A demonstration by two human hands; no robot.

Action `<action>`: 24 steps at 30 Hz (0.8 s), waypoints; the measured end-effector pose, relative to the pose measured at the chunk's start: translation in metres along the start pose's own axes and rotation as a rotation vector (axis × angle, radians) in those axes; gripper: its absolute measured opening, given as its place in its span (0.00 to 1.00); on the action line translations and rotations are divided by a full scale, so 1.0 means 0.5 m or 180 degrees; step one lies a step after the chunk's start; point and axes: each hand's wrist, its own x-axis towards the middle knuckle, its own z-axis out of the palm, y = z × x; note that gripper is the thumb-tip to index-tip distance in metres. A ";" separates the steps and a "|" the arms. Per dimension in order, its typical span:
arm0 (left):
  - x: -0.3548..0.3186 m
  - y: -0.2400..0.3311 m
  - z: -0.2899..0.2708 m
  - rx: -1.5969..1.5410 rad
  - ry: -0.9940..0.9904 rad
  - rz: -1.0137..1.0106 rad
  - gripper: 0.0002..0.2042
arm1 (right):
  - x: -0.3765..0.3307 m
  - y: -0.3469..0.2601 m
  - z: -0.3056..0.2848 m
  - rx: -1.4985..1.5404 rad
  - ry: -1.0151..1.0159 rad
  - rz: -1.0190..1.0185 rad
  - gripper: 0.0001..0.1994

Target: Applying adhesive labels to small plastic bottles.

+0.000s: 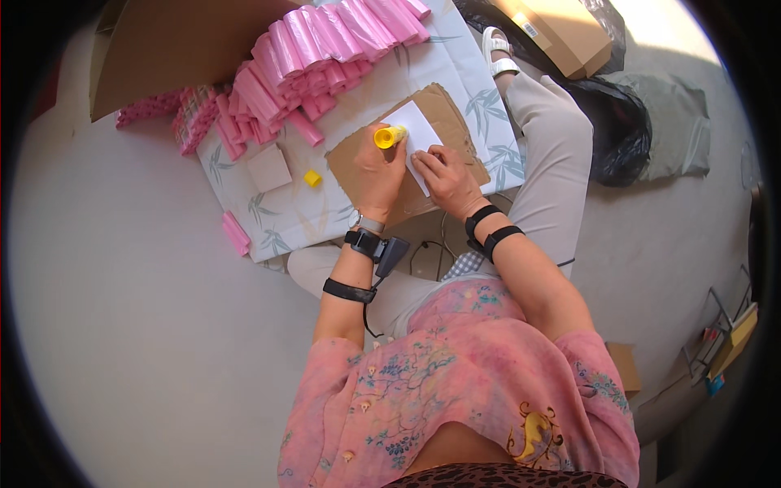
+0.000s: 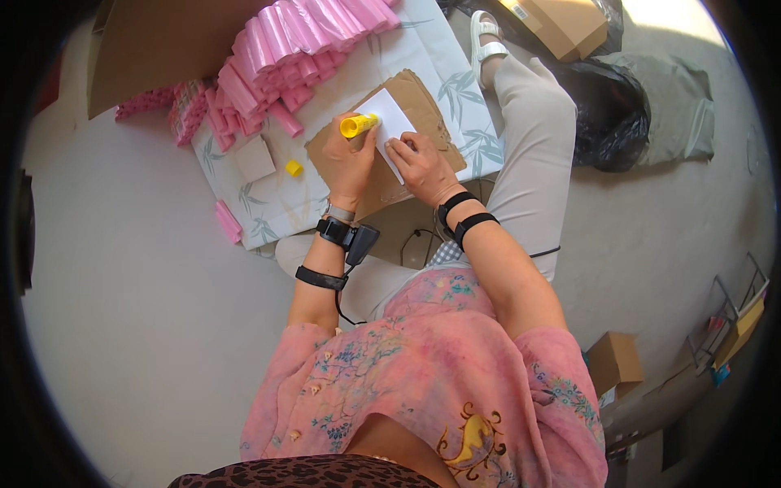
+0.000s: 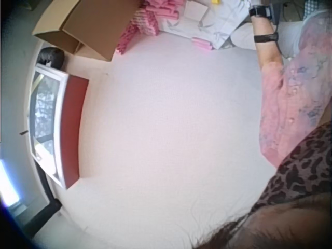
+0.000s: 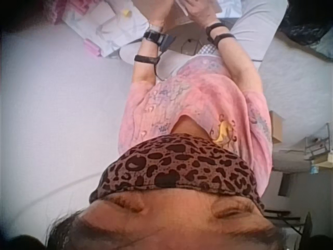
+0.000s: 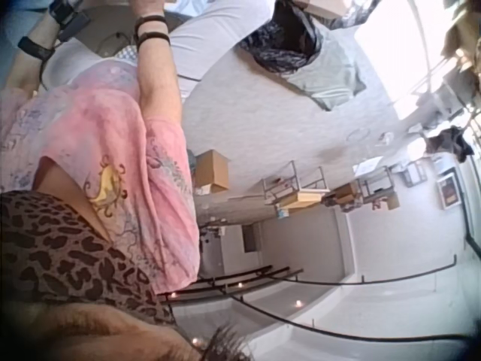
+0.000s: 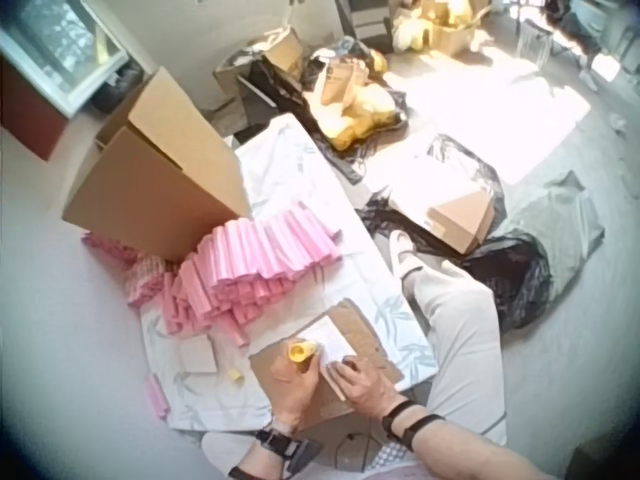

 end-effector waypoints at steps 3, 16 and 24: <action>-0.005 -0.012 -0.017 0.0099 0.0094 0.0207 0.15 | 0.001 0.000 -0.001 0.0037 -0.0053 0.0049 0.22; 0.025 0.007 -0.004 0.0165 -0.0050 -0.0038 0.13 | -0.004 0.002 0.002 -0.0006 -0.0086 0.0049 0.22; 0.028 0.015 0.005 0.0242 0.0091 -0.0272 0.13 | 0.004 -0.003 -0.006 -0.0009 -0.0093 0.0037 0.22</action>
